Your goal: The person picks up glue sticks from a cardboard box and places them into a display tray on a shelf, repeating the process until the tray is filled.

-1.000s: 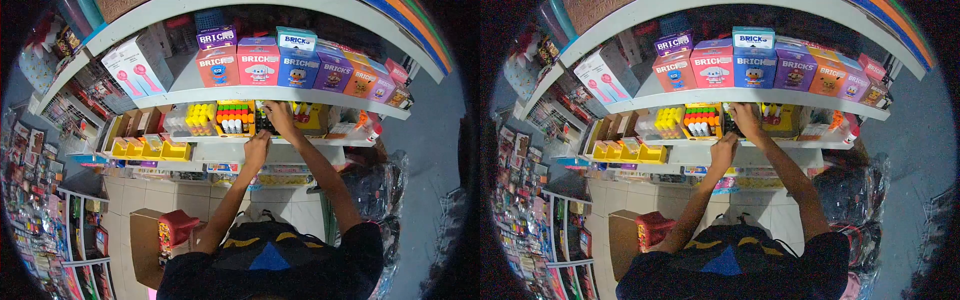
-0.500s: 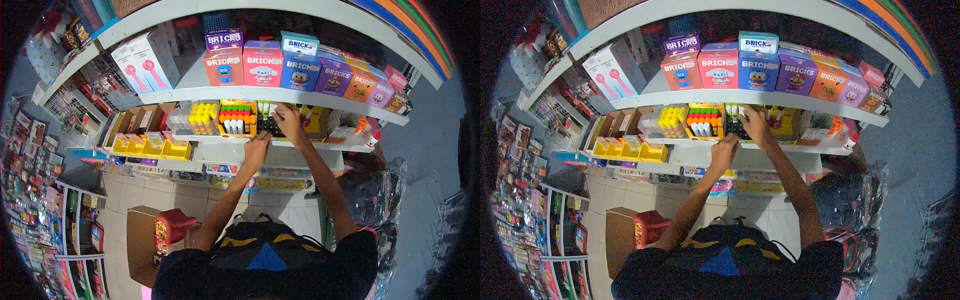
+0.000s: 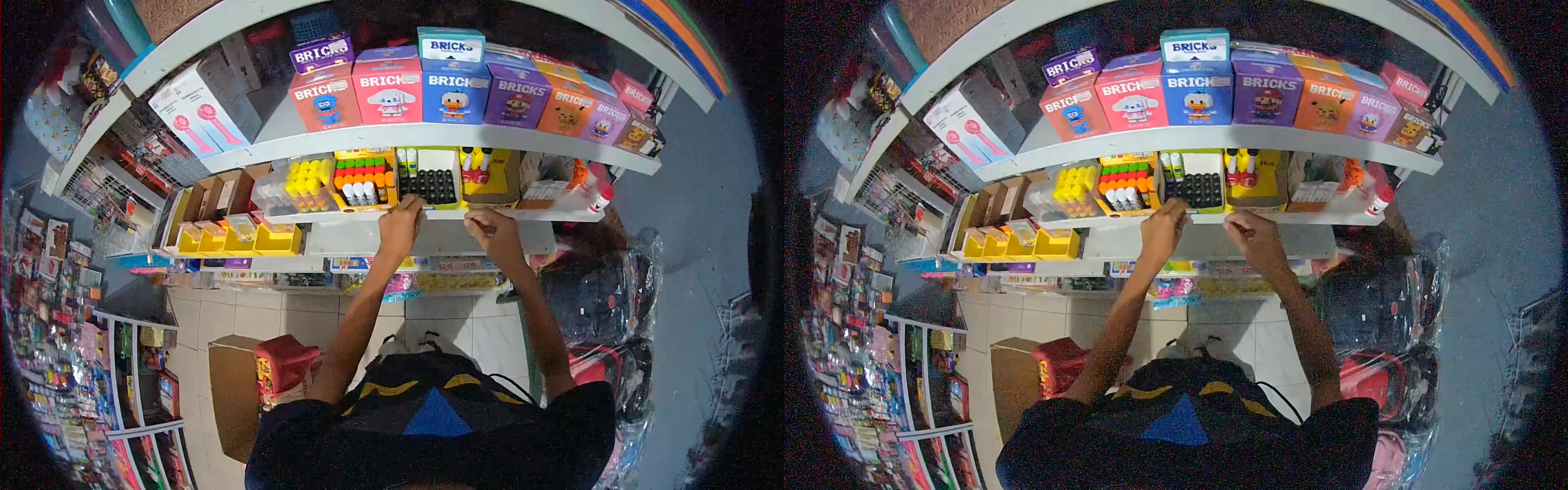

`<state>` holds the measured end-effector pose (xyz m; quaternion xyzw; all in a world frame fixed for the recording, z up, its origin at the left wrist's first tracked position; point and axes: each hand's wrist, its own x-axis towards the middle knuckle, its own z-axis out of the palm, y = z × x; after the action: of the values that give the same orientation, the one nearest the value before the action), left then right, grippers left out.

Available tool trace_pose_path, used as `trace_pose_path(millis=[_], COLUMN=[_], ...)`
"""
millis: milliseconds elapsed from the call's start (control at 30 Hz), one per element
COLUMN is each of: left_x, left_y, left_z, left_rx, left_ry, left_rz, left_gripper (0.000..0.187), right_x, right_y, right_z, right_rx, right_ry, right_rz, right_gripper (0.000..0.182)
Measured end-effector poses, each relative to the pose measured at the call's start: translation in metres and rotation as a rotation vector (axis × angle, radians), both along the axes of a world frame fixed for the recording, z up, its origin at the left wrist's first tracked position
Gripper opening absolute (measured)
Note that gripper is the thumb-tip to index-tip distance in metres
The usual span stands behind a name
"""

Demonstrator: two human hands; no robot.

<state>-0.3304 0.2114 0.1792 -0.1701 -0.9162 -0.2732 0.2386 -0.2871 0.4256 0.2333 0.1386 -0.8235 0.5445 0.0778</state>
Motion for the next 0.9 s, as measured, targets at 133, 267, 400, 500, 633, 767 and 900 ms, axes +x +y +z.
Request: trace_pose_path(millis=[133, 267, 400, 500, 633, 767, 900], left_x=[0.002, 0.009, 0.047, 0.101, 0.211, 0.343, 0.456], left_y=[0.003, 0.005, 0.002, -0.026, -0.079, -0.128, -0.153], left_z=[0.000, 0.002, 0.005, -0.036, -0.111, -0.126, -0.129], left_rx=[0.027, 0.014, 0.121, 0.040, 0.183, 0.202, 0.316], left_ry=[0.019, -0.020, -0.003, -0.073, -0.373, -0.380, -0.301], left_rz=[0.021, 0.025, 0.066, 0.151, 0.335, 0.744, 1.259], left_gripper=[0.017, 0.028, 0.042, 0.046, 0.041, 0.047, 0.052], right_x=[0.011, 0.019, 0.025, 0.034, 0.043, 0.069, 0.071], right_y=[0.007, 0.001, -0.015, -0.042, -0.082, -0.090, -0.090], right_z=[-0.007, -0.006, -0.020, -0.058, -0.188, -0.323, -0.419], right_rx=[-0.007, -0.004, -0.044, -0.061, 0.065, 0.379, 0.520], right_ry=[-0.044, -0.072, -0.109, -0.222, -0.443, -0.482, -0.544], right_rz=[0.004, 0.045, 0.162, 0.297, 0.678, 1.052, 1.448], right_gripper=[0.017, 0.018, 0.021, 0.022, 0.020, 0.023, 0.024])
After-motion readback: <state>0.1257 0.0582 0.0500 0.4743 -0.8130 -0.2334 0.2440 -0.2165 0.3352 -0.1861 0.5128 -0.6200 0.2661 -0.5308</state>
